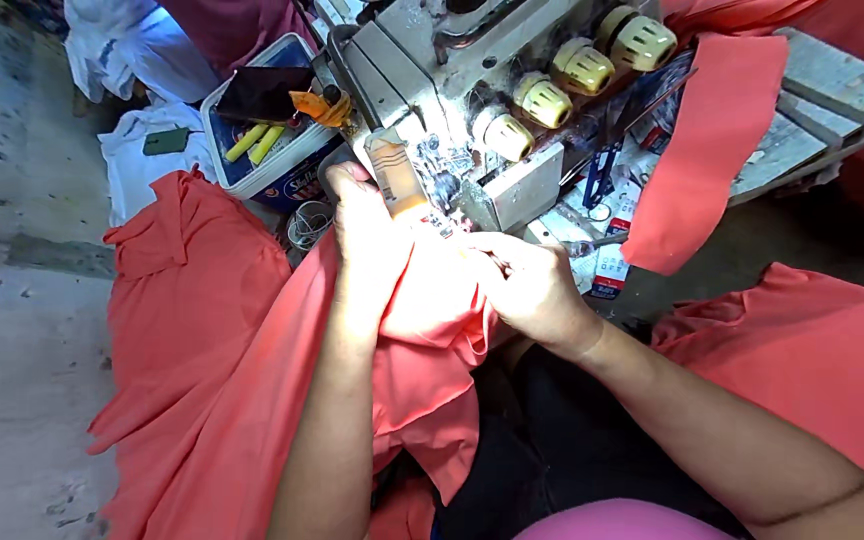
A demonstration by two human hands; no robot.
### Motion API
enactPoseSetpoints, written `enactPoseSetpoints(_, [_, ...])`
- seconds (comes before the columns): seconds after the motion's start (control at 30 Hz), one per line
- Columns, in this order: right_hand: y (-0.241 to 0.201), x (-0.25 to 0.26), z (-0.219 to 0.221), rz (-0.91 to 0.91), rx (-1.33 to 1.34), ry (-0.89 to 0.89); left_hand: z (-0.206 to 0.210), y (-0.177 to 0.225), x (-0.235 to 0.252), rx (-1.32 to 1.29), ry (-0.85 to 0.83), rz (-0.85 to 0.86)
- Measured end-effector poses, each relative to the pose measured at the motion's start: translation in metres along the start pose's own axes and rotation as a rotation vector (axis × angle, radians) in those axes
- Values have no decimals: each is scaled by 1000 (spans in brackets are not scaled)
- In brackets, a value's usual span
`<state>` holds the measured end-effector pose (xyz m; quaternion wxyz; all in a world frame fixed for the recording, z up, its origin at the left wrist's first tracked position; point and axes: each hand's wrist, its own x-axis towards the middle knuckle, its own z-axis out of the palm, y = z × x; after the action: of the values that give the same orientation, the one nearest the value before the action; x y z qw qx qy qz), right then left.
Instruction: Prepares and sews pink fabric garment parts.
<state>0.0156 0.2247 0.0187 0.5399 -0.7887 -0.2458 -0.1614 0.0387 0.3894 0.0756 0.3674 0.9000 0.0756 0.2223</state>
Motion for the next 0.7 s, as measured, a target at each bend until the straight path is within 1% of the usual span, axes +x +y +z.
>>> enactPoseSetpoints(0.07, [-1,2,-1,7,-19,-14,-1,0,-1,15,-1,11])
enactPoseSetpoints(0.17, [1,5,-1,1,-24,-16,-8,0,-9,90,-44,84])
enactPoseSetpoints(0.27, [3,8,-1,-6,-38,-25,-6,-3,-8,162,-43,50])
enactPoseSetpoints(0.33, [3,9,-1,-15,-35,-21,-13,0,-10,229,-37,35])
enactPoseSetpoints(0.37, [3,9,0,-18,-31,-13,-22,2,-16,268,-44,62])
enactPoseSetpoints(0.43, [4,9,-2,0,-24,-24,-44,-3,-30,368,-49,197])
enactPoseSetpoints(0.47, [4,9,-2,13,-14,-32,-55,-7,-40,405,-85,280])
enactPoseSetpoints(0.53, [5,9,-1,28,6,-40,-72,-15,-60,480,-241,411])
enactPoseSetpoints(0.6, [6,9,-2,55,51,-62,-83,-19,-72,432,-323,545])
enactPoseSetpoints(0.63, [5,10,-2,65,59,-65,-89,-15,-73,361,-358,563])
enactPoseSetpoints(0.67, [4,10,-2,65,55,-62,-97,-5,-72,254,-419,536])
enactPoseSetpoints(0.7, [4,9,-4,45,48,-44,-107,8,-68,105,-538,470])
